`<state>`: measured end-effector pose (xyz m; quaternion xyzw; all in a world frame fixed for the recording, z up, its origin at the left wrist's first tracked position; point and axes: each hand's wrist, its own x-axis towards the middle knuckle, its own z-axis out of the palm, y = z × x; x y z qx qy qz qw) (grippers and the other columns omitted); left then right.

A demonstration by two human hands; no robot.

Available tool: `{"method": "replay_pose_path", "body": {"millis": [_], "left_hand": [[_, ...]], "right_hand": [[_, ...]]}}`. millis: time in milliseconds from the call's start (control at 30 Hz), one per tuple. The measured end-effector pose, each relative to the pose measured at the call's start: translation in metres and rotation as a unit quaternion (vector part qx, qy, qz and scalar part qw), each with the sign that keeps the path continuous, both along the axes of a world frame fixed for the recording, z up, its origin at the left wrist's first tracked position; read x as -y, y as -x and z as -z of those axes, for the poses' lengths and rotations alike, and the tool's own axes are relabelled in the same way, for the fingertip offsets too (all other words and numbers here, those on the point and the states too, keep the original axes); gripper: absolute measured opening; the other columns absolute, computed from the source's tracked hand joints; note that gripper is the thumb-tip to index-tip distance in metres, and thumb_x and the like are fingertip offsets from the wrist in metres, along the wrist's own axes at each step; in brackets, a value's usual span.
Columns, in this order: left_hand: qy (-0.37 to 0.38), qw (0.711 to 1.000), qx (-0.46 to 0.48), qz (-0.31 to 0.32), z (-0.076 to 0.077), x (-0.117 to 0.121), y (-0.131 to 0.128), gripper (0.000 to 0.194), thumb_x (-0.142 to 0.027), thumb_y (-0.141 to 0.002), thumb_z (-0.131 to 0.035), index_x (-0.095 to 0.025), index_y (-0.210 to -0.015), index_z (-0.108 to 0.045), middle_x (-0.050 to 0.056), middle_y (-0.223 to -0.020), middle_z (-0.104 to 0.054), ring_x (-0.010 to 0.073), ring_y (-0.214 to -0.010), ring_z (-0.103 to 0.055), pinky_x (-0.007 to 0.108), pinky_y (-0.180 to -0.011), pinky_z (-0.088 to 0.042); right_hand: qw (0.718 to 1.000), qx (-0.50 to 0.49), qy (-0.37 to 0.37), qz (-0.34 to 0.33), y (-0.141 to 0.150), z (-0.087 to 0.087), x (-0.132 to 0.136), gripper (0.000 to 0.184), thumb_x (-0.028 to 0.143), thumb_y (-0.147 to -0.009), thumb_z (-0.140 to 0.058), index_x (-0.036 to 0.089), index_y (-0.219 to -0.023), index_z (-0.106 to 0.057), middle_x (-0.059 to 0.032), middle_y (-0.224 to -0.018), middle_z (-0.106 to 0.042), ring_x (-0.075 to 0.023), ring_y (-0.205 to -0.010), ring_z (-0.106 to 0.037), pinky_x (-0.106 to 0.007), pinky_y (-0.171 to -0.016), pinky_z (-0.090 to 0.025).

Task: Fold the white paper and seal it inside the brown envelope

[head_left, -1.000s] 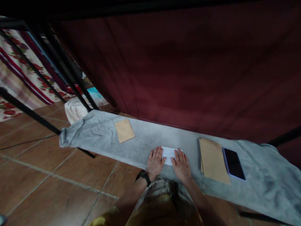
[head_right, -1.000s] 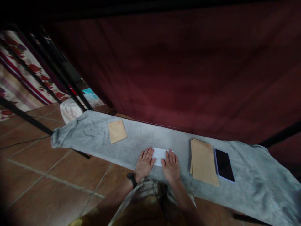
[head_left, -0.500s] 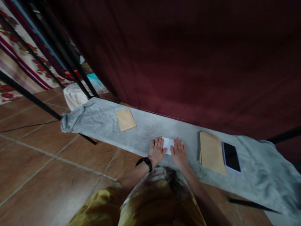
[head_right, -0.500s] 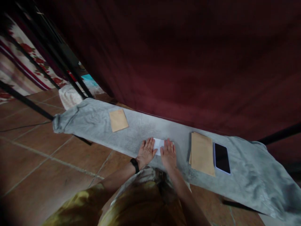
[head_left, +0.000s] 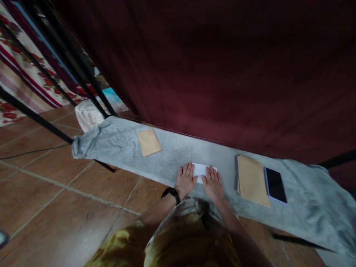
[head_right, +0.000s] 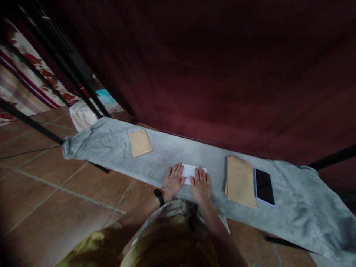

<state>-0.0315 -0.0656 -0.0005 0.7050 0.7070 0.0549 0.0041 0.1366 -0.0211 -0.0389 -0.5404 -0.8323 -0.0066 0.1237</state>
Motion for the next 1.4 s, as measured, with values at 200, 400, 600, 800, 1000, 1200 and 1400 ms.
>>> {"method": "replay_pose_path", "body": {"millis": [200,400,600,800,1000,1200,1400], "left_hand": [[-0.014,1.000,0.012,-0.002,0.003,-0.001,0.005,0.062,-0.045,-0.106,-0.027,-0.014,-0.159,-0.032,0.011,-0.165,-0.032,0.0253,-0.155,-0.024,0.050,-0.126,-0.020],[-0.018,1.000,0.007,-0.004,0.007,-0.003,0.006,0.062,-0.045,-0.106,-0.026,-0.013,-0.158,-0.034,0.010,-0.164,-0.033,0.0250,-0.155,-0.025,0.050,-0.126,-0.020],[-0.026,1.000,0.005,-0.005,0.005,-0.004,0.005,0.061,-0.044,-0.105,-0.028,-0.015,-0.158,-0.035,0.010,-0.163,-0.035,0.0257,-0.154,-0.027,0.052,-0.125,-0.021],[-0.029,1.000,0.011,-0.001,0.003,-0.002,0.005,0.060,-0.042,-0.105,-0.029,-0.013,-0.157,-0.037,0.011,-0.163,-0.035,0.0258,-0.153,-0.028,0.051,-0.126,-0.020],[-0.059,0.998,0.023,-0.006,-0.004,-0.006,0.002,0.056,-0.038,-0.105,-0.028,-0.014,-0.154,-0.043,0.012,-0.161,-0.039,0.0284,-0.153,-0.030,0.057,-0.126,-0.017],[-0.027,0.995,0.057,0.078,-0.005,-0.019,-0.043,0.058,-0.041,-0.107,-0.022,-0.014,-0.155,-0.040,0.011,-0.162,-0.038,0.0238,-0.154,-0.027,0.048,-0.125,-0.025],[-0.019,0.998,0.050,0.042,0.007,-0.021,-0.040,0.062,-0.045,-0.106,-0.023,-0.013,-0.158,-0.034,0.015,-0.161,-0.038,0.0253,-0.153,-0.030,0.050,-0.123,-0.028]], "right_hand": [[0.999,-0.022,-0.034,0.032,-0.021,0.007,0.000,0.060,0.040,-0.107,-0.027,0.007,-0.156,-0.038,-0.0181,-0.159,-0.041,-0.0302,-0.145,-0.041,-0.048,-0.121,-0.026],[0.997,-0.035,-0.040,0.048,-0.039,0.009,0.003,0.059,0.038,-0.107,-0.028,0.009,-0.158,-0.034,-0.0161,-0.159,-0.042,-0.0296,-0.146,-0.040,-0.049,-0.120,-0.027],[0.995,-0.046,-0.039,0.081,-0.035,0.001,0.005,0.059,0.035,-0.106,-0.030,0.008,-0.157,-0.035,-0.0185,-0.159,-0.042,-0.0309,-0.145,-0.041,-0.051,-0.120,-0.027],[0.999,-0.048,-0.012,-0.019,-0.006,-0.014,0.013,0.054,0.035,-0.107,-0.027,0.014,-0.156,-0.040,-0.0104,-0.163,-0.036,-0.0252,-0.148,-0.037,-0.046,-0.122,-0.027],[0.998,-0.041,-0.017,-0.040,0.006,-0.009,0.021,0.049,0.030,-0.107,-0.033,0.017,-0.152,-0.046,-0.0088,-0.161,-0.039,-0.0237,-0.147,-0.039,-0.046,-0.123,-0.026],[0.998,-0.018,-0.015,-0.061,0.003,-0.001,0.021,0.053,0.022,-0.101,-0.042,0.016,-0.153,-0.045,-0.0111,-0.159,-0.041,-0.0250,-0.147,-0.040,-0.048,-0.124,-0.027],[0.996,-0.056,-0.060,-0.032,0.000,0.004,0.023,0.053,0.020,-0.102,-0.036,0.013,-0.154,-0.042,-0.0130,-0.158,-0.045,-0.0250,-0.146,-0.042,-0.048,-0.122,-0.031]]}}
